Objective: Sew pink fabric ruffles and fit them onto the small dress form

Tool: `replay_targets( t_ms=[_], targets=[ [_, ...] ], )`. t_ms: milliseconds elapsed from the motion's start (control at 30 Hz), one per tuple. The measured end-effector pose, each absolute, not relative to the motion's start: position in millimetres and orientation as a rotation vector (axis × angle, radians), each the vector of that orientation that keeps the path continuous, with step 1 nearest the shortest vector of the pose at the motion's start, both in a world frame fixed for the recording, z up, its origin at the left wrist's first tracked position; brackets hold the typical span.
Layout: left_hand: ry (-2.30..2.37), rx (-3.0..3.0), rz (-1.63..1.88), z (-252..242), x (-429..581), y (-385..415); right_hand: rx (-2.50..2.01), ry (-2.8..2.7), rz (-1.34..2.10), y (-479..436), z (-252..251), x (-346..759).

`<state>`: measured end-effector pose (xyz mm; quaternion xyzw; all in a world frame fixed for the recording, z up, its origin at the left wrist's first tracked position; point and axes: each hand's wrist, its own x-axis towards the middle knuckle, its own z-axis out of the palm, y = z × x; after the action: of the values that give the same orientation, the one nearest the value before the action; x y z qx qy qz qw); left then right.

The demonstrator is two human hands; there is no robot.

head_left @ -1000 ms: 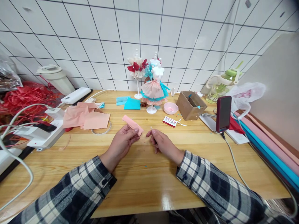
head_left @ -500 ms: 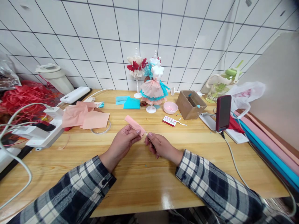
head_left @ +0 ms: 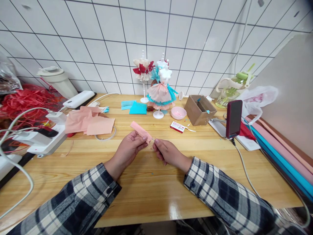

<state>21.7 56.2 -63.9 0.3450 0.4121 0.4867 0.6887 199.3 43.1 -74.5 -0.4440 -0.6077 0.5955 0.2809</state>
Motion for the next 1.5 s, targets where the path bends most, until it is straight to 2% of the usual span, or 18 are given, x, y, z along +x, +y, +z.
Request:
replay_targets(
  t_ms=[667,900,1500],
  targets=[
    [0.913,0.767,1.110,-64.9,21.5,56.5,-1.194,-1.705,1.520,43.8,-77.1,199.3],
    [0.904,0.744,1.201,-66.0,20.3,58.3,-1.238,-1.650,1.619,43.6,-75.6,199.9],
    [0.933,0.831,1.113,-64.6,21.8,56.5,-1.230,-1.696,1.644,44.4,-72.4,199.8]
  ],
)
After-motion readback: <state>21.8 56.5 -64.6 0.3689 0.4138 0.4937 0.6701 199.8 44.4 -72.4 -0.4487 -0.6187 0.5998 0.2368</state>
